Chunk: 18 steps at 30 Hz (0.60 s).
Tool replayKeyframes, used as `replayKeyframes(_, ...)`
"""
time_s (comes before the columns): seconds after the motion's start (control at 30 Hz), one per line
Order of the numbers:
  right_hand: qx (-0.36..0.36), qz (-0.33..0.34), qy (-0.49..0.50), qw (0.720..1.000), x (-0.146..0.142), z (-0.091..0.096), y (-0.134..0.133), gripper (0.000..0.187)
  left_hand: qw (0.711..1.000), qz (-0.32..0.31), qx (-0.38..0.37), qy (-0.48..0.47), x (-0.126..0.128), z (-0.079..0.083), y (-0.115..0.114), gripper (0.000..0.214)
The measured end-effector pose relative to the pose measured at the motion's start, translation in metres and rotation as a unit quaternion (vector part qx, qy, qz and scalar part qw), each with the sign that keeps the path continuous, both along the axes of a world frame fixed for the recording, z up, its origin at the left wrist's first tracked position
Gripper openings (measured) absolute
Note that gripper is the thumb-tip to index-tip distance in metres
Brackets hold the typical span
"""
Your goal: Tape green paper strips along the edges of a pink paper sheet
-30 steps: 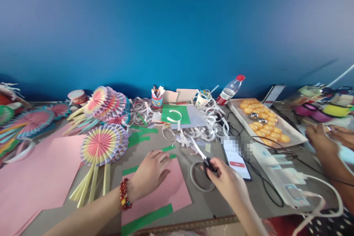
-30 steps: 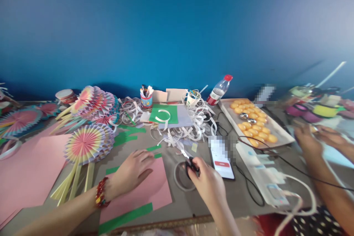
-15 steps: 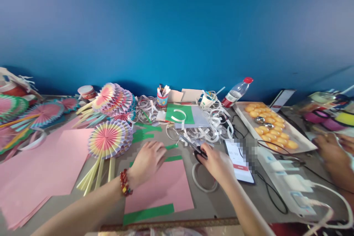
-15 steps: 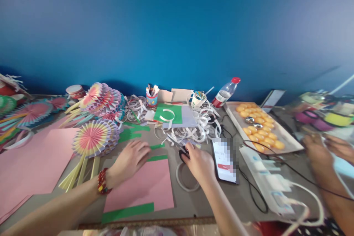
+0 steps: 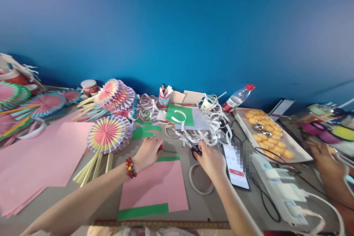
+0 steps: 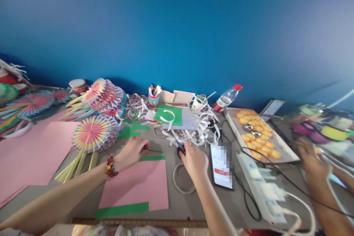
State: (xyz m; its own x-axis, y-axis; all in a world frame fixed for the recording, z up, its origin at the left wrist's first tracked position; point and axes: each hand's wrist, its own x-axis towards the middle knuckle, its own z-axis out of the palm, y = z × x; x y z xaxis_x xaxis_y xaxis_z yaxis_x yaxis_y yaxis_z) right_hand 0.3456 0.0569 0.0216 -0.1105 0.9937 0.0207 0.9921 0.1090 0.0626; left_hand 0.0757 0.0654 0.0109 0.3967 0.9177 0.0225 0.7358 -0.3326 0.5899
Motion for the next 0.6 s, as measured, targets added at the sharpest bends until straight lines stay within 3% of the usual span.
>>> replayKeyframes(0.23,-0.017,0.028,0.034,0.999,0.0,0.002,0.001,0.006,0.979,0.036,-0.081,-0.182,-0.013,0.012,-0.013,0.009)
replayKeyframes(0.47,-0.091,0.088,0.141,0.982,0.012,0.023,0.012,0.01,0.906,0.046,-0.223,-0.356,-0.002,0.022,-0.035,0.027)
replayKeyframes(0.53,-0.078,0.104,0.273,0.953,-0.002,0.026,0.001,0.012,0.886,0.045,-0.248,-0.389,0.004,0.023,-0.039,0.032)
replayKeyframes(0.6,-0.086,0.132,0.486,0.86,-0.025,0.026,-0.015,0.022,0.868,0.043,-0.269,-0.416,0.01,0.023,-0.041,0.035)
